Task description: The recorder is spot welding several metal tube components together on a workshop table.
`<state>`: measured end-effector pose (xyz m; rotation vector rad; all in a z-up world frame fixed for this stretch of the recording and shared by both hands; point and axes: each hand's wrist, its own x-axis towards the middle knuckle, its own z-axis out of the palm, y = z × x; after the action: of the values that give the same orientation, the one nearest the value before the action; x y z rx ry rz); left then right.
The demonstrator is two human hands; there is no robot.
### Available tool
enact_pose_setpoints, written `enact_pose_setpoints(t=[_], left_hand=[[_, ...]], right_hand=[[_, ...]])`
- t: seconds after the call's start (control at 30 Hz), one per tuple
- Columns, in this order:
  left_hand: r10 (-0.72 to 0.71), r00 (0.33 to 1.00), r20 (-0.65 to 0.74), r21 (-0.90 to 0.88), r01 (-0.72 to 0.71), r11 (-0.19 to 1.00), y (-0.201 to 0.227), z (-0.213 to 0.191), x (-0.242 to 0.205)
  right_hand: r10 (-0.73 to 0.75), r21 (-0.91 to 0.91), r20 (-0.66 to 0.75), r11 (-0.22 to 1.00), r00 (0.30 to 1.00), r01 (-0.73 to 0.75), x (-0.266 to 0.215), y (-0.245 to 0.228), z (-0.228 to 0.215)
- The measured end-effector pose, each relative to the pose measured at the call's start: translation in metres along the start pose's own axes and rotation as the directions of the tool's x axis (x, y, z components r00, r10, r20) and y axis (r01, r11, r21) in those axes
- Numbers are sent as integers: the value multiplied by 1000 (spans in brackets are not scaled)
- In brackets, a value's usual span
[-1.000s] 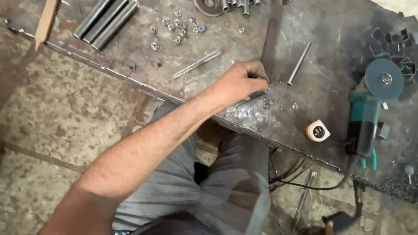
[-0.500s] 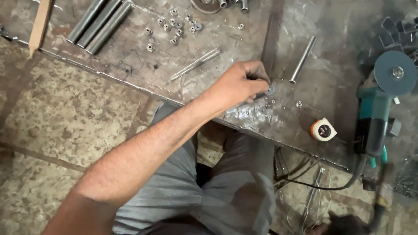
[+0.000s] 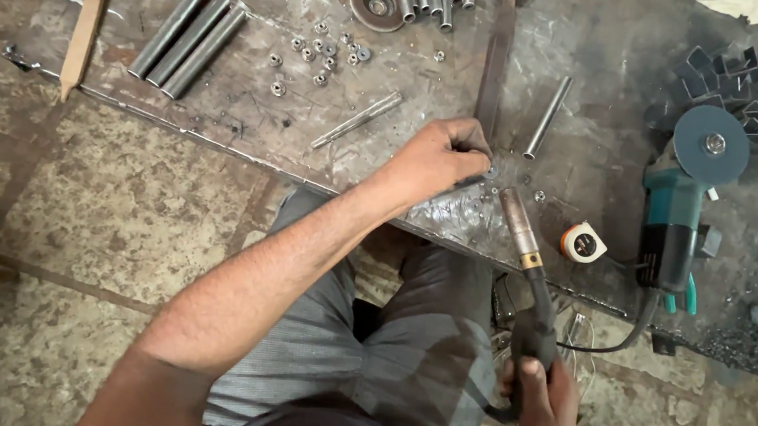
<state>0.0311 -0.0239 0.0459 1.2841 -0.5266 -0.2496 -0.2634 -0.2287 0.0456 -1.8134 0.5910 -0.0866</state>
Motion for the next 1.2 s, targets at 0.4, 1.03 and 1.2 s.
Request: enact_pose_setpoints(t=[0.4,1.03,1.2], left_hand=[[-175,984,10,-42,176,984,17,-4,-3],[-182,983,6,-59,182,982,25,-5,-6],[-167,986,15,-73,167,983,22,-5,-6]], right_hand=[[-63,-152,27,986,998,66,4,-16,10],[-36,-149,11,988,999,38,6,-27,20],[-27,-137,11,990,1000,28,6,-28,21]])
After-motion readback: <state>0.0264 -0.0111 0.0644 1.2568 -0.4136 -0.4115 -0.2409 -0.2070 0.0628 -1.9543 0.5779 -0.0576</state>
